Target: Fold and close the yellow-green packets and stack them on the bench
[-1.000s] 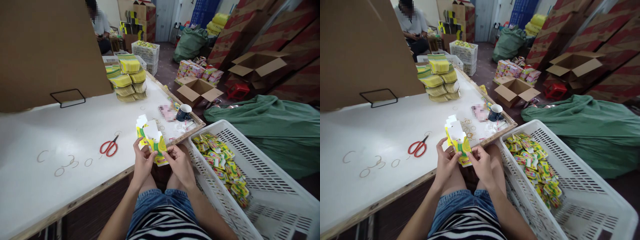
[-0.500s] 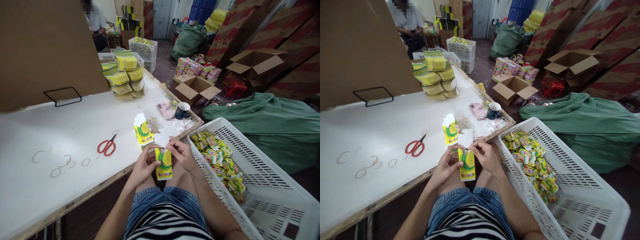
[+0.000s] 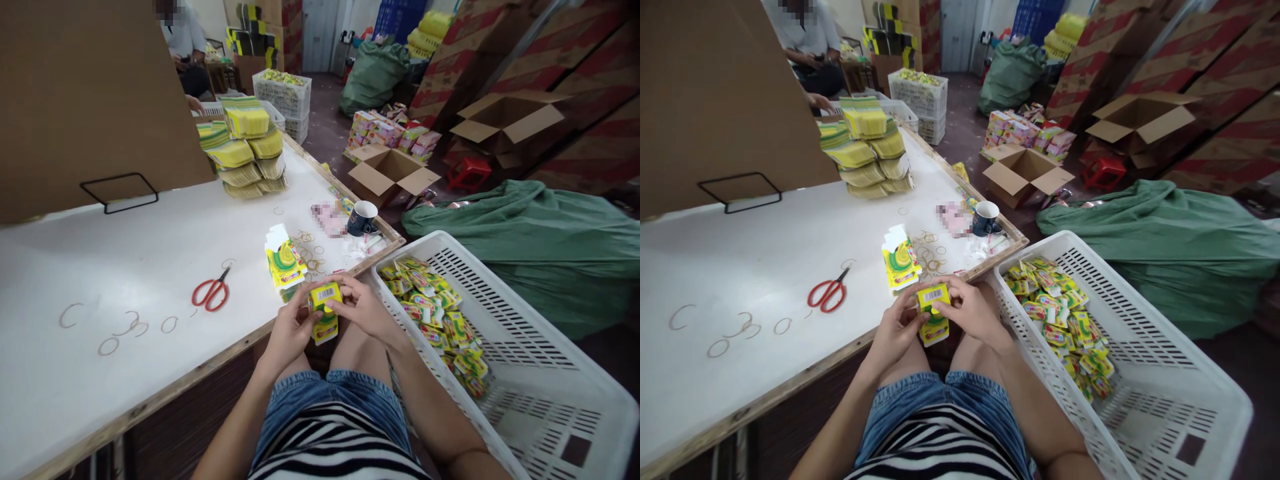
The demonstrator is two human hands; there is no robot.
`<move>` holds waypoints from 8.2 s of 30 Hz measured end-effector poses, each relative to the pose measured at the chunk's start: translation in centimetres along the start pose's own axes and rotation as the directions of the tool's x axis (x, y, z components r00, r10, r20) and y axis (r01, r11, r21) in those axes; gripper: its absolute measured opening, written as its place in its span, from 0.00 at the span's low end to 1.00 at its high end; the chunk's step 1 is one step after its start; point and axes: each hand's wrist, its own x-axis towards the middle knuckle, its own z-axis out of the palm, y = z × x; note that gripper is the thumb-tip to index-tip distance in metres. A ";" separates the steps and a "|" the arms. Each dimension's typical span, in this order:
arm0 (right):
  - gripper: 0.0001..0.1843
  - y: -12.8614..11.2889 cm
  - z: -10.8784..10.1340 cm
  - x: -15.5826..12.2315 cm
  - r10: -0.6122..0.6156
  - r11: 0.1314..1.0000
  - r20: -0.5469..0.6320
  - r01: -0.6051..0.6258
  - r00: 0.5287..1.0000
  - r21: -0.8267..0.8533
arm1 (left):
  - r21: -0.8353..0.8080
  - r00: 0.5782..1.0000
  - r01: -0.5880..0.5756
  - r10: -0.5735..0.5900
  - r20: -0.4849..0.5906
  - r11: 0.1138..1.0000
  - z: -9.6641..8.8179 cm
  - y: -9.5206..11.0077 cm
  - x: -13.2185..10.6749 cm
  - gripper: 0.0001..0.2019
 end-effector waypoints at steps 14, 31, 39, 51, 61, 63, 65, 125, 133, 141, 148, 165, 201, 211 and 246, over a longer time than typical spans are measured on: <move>0.20 0.0 0.4 0.5 -0.040 0.825 -0.112 -0.031 0.993 -0.564 | -0.023 0.999 0.035 -0.035 -0.004 0.999 0.2 0.4 0.2 0.23; 0.13 0.0 -5.1 -1.6 -0.527 0.743 -0.569 0.016 0.632 -0.670 | 0.596 0.918 -0.167 0.344 -0.198 0.786 -0.8 -0.1 2.8 0.25; 0.17 4.4 1.3 4.9 -0.026 0.977 -0.345 -0.049 0.938 -0.208 | 0.726 0.942 -0.079 0.291 -0.170 0.683 -2.7 -2.7 3.2 0.28; 0.18 4.2 4.2 5.9 0.063 0.993 -0.431 -0.014 0.900 0.118 | 0.375 0.845 -0.137 0.306 -0.438 0.917 -2.8 -1.1 2.2 0.21; 0.19 1.5 5.6 0.7 0.252 0.824 -0.277 -0.055 0.927 0.565 | -0.430 0.994 -0.027 -0.020 -0.105 0.903 -2.1 0.0 1.8 0.26; 0.18 1.0 5.5 0.4 0.230 0.851 -0.278 -0.054 0.933 0.523 | -0.442 0.996 -0.021 -0.018 -0.084 0.897 -1.8 0.3 1.7 0.26; 0.18 0.5 5.3 0.1 0.210 0.877 -0.287 -0.051 0.934 0.477 | -0.434 0.995 -0.035 -0.008 -0.097 0.900 -1.6 0.4 1.7 0.24; 0.20 -0.2 1.6 1.4 -0.111 0.955 -0.045 0.094 0.993 -0.281 | -0.224 0.998 0.065 -0.067 0.000 0.973 -1.2 1.3 0.5 0.28; 0.19 0.0 1.7 1.5 -0.103 0.914 -0.161 0.030 0.981 -0.404 | -0.157 0.999 0.044 -0.046 -0.011 0.987 -0.7 1.1 0.7 0.24; 0.15 0.7 1.0 1.0 -0.212 0.951 -0.140 0.171 0.967 -0.256 | -0.235 1.000 0.029 -0.031 -0.004 0.972 -0.8 1.4 0.8 0.26; 0.11 0.0 -1.7 -0.6 -0.389 0.866 -0.409 0.177 0.826 -0.467 | 0.175 0.972 -0.166 0.190 -0.136 0.971 0.4 0.0 1.8 0.22; 0.18 5.2 4.2 8.4 0.047 0.999 -0.413 -0.049 0.910 0.007 | 0.498 0.925 -0.083 0.253 -0.284 0.863 -3.9 -2.7 2.3 0.23; 0.17 0.9 5.2 -0.2 0.072 0.997 -0.396 -0.051 0.915 0.064 | -0.059 0.938 -0.078 0.053 -0.343 0.995 -0.8 0.0 0.7 0.32; 0.29 0.6 1.9 0.1 -0.121 0.965 -0.138 0.150 0.983 0.217 | -0.167 1.000 -0.011 0.008 -0.020 0.986 -1.0 1.9 -0.1 0.32; 0.15 -0.9 -0.8 0.2 -0.082 0.909 -0.077 0.043 0.994 -0.415 | 0.001 1.000 -0.001 0.001 0.029 1.000 0.5 0.3 0.6 0.22</move>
